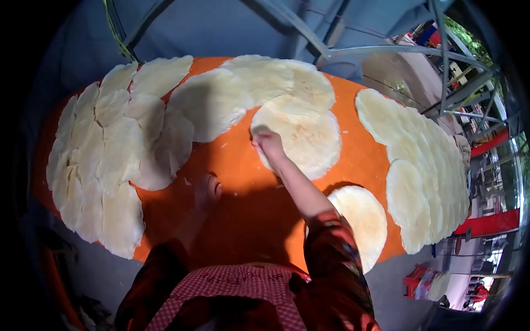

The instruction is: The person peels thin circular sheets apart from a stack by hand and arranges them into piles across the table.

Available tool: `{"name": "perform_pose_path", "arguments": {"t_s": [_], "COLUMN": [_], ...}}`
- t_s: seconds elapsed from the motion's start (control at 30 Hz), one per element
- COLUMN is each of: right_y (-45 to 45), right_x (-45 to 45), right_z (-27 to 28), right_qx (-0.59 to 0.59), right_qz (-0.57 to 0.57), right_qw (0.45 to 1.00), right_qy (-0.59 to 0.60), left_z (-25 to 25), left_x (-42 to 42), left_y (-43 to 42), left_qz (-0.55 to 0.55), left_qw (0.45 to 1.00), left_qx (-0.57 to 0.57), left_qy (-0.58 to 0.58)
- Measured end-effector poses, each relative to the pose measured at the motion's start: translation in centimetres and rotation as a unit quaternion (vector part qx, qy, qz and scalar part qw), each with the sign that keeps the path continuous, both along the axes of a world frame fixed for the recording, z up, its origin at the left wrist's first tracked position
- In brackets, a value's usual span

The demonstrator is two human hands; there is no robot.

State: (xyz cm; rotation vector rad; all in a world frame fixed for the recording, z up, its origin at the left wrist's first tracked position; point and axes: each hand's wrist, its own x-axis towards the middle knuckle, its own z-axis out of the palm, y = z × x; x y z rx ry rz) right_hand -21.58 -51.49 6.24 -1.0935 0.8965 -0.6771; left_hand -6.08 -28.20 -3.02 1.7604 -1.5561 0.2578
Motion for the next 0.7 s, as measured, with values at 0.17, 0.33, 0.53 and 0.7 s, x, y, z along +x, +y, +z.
{"name": "perform_pose_path", "arguments": {"t_s": [0.17, 0.33, 0.53, 0.7], "right_y": [-6.7, -11.2, -22.4, -30.2], "right_x": [14.8, 19.4, 14.0, 4.9], "right_z": [-3.3, 0.1, 8.1, -5.0], "right_qx": [0.178, 0.06, -0.149, -0.062], "right_qz": [-0.133, -0.1, -0.098, -0.146], "right_qw": [0.966, 0.987, 0.976, 0.895], "right_qy": [0.135, 0.106, 0.122, 0.416], "left_z": [1.0, 1.6, 2.3, 2.1], "left_x": [1.1, 1.6, 1.8, 1.8], "left_y": [-0.7, -1.2, -1.1, -1.4], "left_qz": [0.003, -0.008, -0.018, -0.011], "left_qw": [0.995, 0.992, 0.985, 0.987], "left_qx": [0.044, 0.055, 0.077, 0.067], "left_qy": [0.095, 0.109, 0.154, 0.147]}}
